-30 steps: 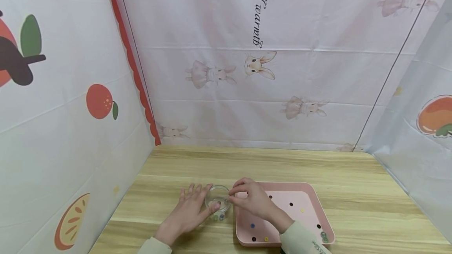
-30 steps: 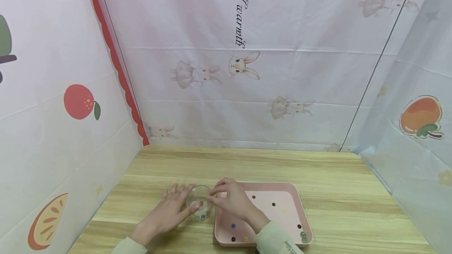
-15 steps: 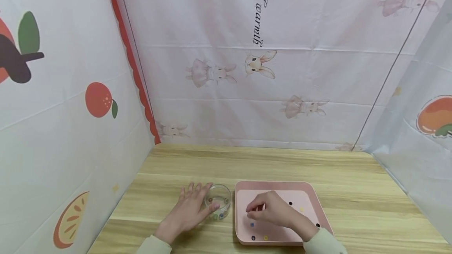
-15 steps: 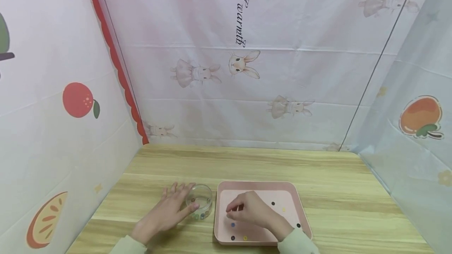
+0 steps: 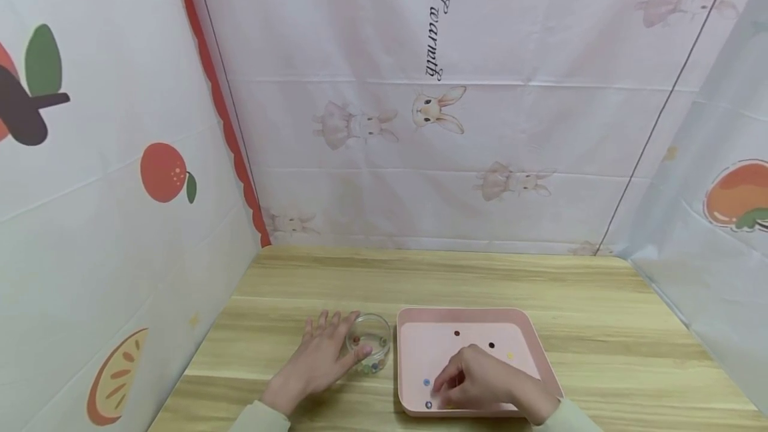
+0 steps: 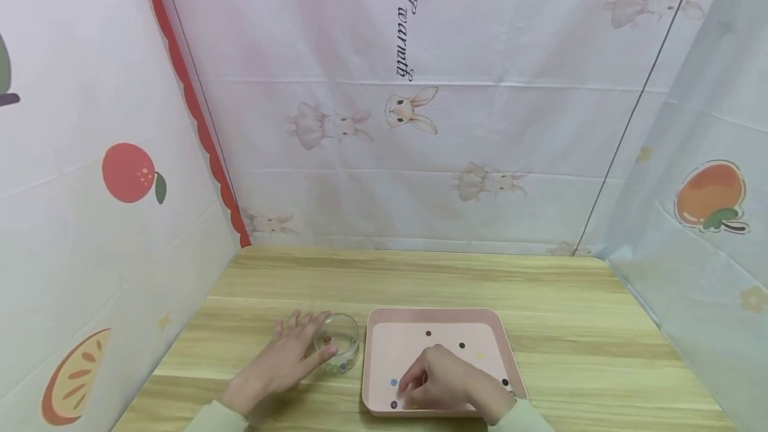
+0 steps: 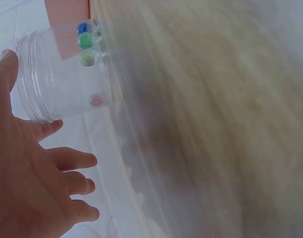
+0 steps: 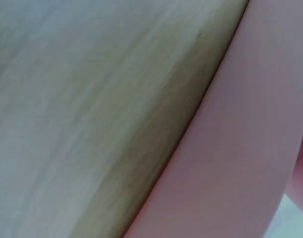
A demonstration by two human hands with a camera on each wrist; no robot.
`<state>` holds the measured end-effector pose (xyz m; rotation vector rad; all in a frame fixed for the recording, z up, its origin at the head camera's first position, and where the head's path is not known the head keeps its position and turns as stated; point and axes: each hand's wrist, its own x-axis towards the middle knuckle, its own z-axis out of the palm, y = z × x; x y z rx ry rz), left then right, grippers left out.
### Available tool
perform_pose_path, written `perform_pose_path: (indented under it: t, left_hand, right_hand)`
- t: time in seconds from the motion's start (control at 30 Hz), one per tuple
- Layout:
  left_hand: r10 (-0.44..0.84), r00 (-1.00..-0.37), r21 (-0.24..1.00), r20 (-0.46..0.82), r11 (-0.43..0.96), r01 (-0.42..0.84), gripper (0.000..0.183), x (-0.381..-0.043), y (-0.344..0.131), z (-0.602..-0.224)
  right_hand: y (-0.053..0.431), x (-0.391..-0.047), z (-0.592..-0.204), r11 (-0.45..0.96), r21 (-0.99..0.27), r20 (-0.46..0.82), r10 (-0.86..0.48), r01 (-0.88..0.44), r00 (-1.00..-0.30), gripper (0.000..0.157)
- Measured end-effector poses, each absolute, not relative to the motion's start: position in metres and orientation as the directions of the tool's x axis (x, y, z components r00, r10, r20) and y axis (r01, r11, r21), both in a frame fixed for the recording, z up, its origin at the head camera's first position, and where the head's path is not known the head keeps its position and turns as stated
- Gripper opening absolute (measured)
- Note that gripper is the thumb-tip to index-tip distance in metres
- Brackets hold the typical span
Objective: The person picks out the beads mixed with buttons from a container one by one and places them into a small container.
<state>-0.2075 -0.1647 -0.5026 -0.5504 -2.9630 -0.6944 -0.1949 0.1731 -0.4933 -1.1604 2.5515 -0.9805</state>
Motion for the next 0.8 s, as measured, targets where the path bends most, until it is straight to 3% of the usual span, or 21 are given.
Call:
perform_pose_path:
  t: [0.37,0.53,0.7,0.8]
  left_hand:
    - [0.326,-0.938,0.42,0.119,0.839,0.345,0.078,-0.21,-0.167,-0.506]
    - [0.333,-0.935,0.417,0.121,0.838,0.353,0.079,-0.21,-0.167,-0.507]
    - [0.332,-0.936,0.417,0.117,0.839,0.35,0.078,-0.21,-0.166,-0.508]
    - [0.333,-0.936,0.419,0.118,0.837,0.351,0.078,-0.21,-0.165,-0.509]
  right_hand:
    - [0.177,-0.194,-0.495,0.492,-0.607,0.08,-0.744,-0.625,-0.663,0.014]
    - [0.174,-0.194,-0.496,0.48,-0.587,0.088,-0.763,-0.652,-0.641,0.022]
    - [0.167,-0.194,-0.496,0.423,-0.581,0.082,-0.819,-0.695,-0.567,0.033]
    - [0.163,-0.195,-0.496,0.368,-0.588,0.078,-0.861,-0.721,-0.503,0.032]
